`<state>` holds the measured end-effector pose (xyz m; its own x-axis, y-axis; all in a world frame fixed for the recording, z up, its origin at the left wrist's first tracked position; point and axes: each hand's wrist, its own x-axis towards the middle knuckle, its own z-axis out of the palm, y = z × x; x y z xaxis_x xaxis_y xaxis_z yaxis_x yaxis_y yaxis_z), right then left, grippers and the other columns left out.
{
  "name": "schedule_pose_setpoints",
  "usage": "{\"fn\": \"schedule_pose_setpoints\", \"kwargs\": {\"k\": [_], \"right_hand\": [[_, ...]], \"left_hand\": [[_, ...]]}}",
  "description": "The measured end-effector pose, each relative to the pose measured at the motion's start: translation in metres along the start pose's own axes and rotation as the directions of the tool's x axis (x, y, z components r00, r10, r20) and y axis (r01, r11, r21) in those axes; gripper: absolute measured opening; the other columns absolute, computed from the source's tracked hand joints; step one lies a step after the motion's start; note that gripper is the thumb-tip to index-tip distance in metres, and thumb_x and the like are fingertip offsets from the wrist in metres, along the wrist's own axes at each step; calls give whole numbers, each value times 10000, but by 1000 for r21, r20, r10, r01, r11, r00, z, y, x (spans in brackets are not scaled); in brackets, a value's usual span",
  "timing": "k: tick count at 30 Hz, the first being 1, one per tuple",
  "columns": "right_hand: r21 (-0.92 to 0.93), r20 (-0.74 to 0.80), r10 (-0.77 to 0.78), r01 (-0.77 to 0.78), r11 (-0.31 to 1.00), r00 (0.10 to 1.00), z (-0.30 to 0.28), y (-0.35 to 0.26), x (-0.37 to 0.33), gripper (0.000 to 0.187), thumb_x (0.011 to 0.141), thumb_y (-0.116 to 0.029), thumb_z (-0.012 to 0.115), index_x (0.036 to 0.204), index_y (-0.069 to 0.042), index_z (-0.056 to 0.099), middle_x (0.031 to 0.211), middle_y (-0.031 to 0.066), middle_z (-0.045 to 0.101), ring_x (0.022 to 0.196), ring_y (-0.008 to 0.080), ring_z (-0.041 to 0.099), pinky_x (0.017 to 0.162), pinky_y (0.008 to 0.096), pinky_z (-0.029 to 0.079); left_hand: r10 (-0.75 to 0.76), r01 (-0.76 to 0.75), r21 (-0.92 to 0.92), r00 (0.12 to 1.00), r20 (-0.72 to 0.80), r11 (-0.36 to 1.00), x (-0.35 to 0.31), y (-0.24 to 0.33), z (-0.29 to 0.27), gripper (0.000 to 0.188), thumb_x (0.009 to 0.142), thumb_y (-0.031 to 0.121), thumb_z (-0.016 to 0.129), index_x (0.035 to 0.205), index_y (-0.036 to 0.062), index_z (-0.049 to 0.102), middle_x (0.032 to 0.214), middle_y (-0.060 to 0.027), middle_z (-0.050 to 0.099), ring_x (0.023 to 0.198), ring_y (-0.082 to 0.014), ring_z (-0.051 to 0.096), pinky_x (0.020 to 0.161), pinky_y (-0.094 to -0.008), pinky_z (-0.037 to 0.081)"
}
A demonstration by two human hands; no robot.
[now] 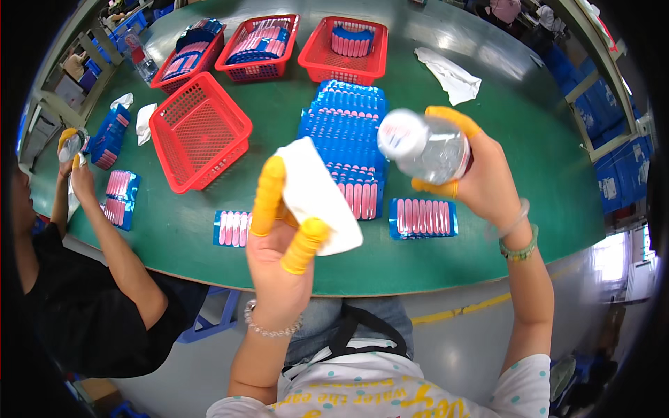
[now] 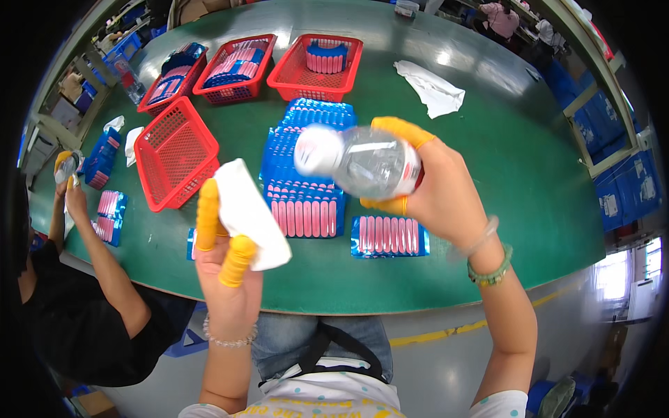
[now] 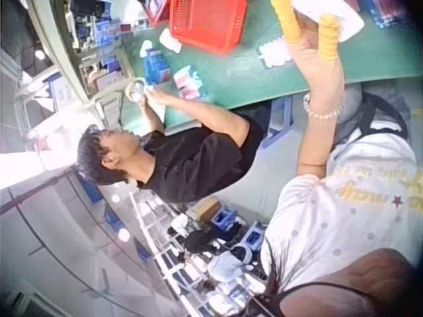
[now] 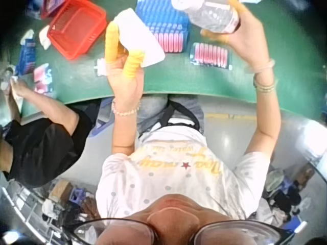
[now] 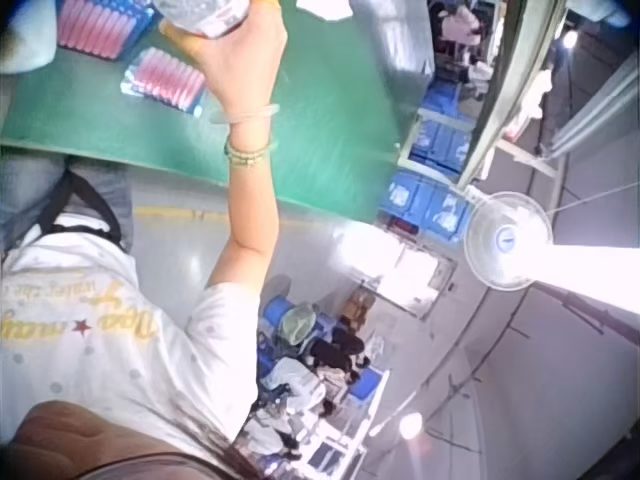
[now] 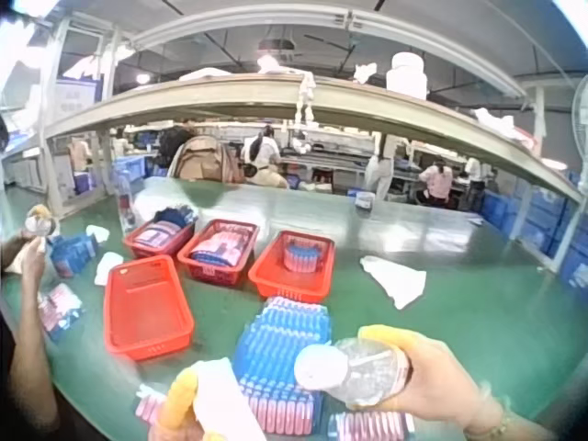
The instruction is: The person cleans small pink silicone components that are resting on a blue adhesive sheet, wiping them with a white cloth.
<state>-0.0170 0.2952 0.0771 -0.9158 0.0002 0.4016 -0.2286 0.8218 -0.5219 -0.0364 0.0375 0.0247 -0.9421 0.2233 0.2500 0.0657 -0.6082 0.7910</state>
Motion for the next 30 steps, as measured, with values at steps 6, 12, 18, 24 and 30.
{"fn": "schedule_pose_setpoints", "kwargs": {"k": [6, 12, 18, 24, 30], "right_hand": [[547, -36, 279, -215, 809, 960, 10, 63, 14, 682, 738, -172, 889, 1293, -24, 521, 1165, 74, 665, 1071, 177, 641, 954, 327, 495], [692, -249, 438, -157, 705, 864, 17, 119, 33, 606, 794, -158, 851, 1281, -38, 509, 1210, 70, 633, 1094, 162, 622, 936, 320, 503], [709, -295, 420, -98, 698, 858, 15, 157, 40, 536, 882, -139, 764, 1317, -38, 467, 1263, 83, 601, 1128, 182, 615, 975, 357, 503], [537, -322, 376, -159, 828, 869, 4, 157, 26, 512, 916, -112, 720, 1340, 3, 459, 1345, 113, 552, 1223, 193, 549, 1065, 362, 401], [-390, 19, -48, 51, 919, 999, 21, -1, -37, 555, 935, -310, 679, 1376, -8, 529, 1499, 225, 407, 1378, 351, 422, 1115, 438, 358]], "left_hand": [[63, -37, 175, 988, -144, 984, -18, 8, -40, 591, 939, 75, 668, 1484, 55, 440, 1475, -122, 486, 1318, -228, 502, 1131, -397, 363], [126, -25, 680, 987, -99, 733, -62, 20, -83, 296, 908, 8, 678, 1203, 23, 672, 1234, -123, 648, 1110, -249, 618, 998, -390, 463], [84, -79, 851, 996, 41, 519, -54, 22, -69, 183, 863, 29, 718, 1043, 47, 687, 1095, -122, 680, 1028, -359, 639, 913, -417, 478], [156, -206, 888, 976, 155, 412, -44, 19, -73, 183, 838, 49, 714, 1007, 116, 690, 1067, -105, 703, 955, -354, 679, 936, -498, 417], [119, -275, 956, 957, 263, 103, -36, 26, -80, 125, 797, 163, 730, 922, 154, 725, 1071, -60, 716, 935, -292, 665, 907, -458, 392]]}}
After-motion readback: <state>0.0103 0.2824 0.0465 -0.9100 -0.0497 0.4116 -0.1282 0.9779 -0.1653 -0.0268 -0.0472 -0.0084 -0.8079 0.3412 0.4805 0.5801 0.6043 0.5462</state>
